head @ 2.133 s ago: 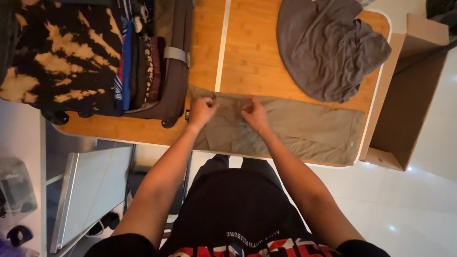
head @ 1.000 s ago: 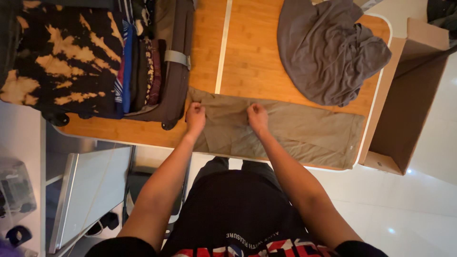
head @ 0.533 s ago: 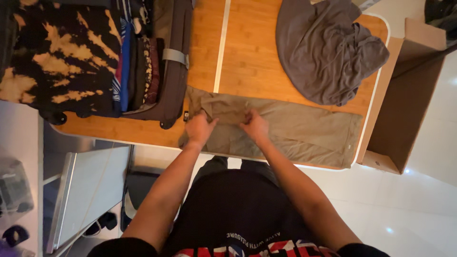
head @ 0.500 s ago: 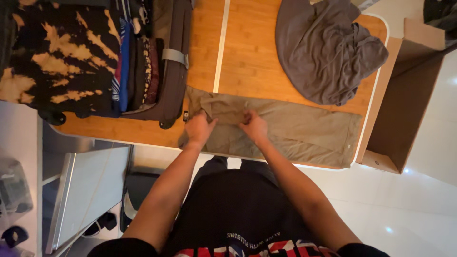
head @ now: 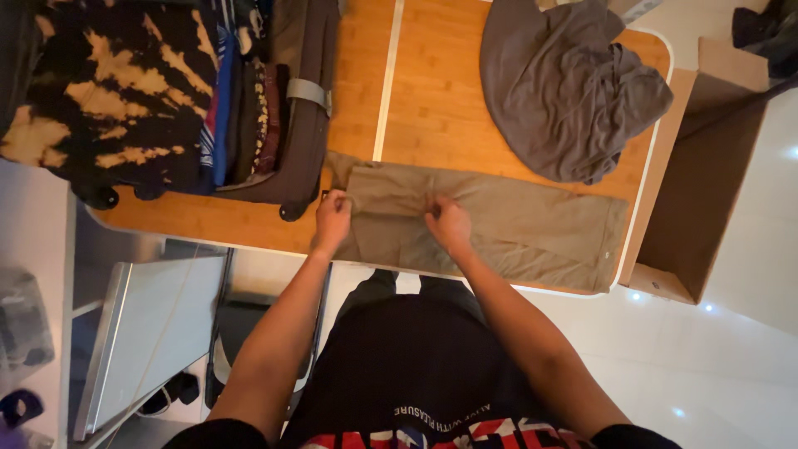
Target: The person folds a shirt on a wooden table, smoothing out the fabric and folding the sleeves and sides towards the center.
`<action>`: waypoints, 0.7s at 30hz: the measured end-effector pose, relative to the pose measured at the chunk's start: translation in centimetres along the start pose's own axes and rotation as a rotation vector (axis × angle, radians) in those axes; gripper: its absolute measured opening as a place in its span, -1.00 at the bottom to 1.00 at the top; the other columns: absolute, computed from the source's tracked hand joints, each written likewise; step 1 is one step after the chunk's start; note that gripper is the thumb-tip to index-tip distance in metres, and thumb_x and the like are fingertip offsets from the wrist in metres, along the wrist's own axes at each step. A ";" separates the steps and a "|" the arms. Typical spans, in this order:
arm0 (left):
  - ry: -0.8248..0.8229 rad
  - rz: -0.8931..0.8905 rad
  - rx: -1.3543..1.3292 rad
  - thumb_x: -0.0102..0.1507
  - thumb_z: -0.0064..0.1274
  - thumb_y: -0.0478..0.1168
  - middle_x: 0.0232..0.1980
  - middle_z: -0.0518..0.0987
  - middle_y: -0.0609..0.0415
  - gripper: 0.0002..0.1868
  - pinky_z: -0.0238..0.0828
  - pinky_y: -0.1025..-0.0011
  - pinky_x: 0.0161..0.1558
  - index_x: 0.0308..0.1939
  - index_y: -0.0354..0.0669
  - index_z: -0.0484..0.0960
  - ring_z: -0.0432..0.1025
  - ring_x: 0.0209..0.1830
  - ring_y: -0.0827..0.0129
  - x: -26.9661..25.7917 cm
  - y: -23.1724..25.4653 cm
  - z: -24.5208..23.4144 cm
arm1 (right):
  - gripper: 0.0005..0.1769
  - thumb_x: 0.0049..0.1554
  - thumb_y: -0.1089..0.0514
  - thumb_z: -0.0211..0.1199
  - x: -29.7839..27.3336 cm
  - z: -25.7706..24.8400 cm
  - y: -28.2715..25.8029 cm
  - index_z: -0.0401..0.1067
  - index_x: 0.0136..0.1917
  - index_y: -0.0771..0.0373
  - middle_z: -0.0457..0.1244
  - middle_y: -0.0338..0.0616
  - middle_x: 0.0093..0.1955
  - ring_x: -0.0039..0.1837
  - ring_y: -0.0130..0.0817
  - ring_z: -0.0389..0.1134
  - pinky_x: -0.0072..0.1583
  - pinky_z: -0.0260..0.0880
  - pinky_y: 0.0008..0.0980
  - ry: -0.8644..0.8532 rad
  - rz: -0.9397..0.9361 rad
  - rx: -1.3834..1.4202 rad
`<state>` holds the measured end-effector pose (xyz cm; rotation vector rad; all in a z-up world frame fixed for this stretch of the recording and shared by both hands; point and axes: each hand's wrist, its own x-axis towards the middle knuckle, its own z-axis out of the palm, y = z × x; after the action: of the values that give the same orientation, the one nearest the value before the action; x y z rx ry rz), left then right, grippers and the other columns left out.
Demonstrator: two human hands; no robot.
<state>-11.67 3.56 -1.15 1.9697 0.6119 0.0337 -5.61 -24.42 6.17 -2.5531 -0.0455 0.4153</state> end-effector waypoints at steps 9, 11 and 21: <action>-0.096 -0.150 0.289 0.15 0.23 0.04 -0.18 0.70 -0.14 -0.62 0.49 0.14 -0.08 -0.18 -0.20 0.67 0.58 -0.11 -0.01 1.5 6.4 -0.1 | -0.54 0.02 -0.01 0.39 2.4 4.4 4.0 0.42 0.12 0.21 0.44 -0.02 -0.04 0.03 -0.08 0.49 0.06 0.48 -0.15 0.104 0.026 0.339; -0.079 -0.206 0.234 0.15 0.25 0.10 -0.20 0.70 -0.13 -0.56 0.49 0.15 -0.09 -0.19 -0.22 0.67 0.59 -0.12 0.01 2.4 6.8 0.3 | -0.53 0.02 -0.03 0.41 3.4 4.5 4.0 0.43 0.12 0.23 0.43 -0.01 -0.08 -0.01 -0.10 0.48 0.03 0.47 -0.16 0.080 0.087 0.335; -0.037 0.005 -0.153 0.22 0.18 -0.29 -0.19 0.71 -0.06 -0.79 0.51 0.36 -0.07 -0.08 -0.25 0.67 0.59 -0.17 0.25 5.2 3.1 2.0 | -0.78 0.12 0.04 0.30 4.7 4.2 4.1 0.58 -0.11 0.23 0.41 -0.11 -0.25 -0.17 -0.31 0.41 -0.07 0.42 -0.29 0.048 0.242 0.552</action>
<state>-5.34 3.09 -0.70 1.8203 0.5641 0.0455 -2.62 -25.18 -0.69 -2.0240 0.3513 0.3921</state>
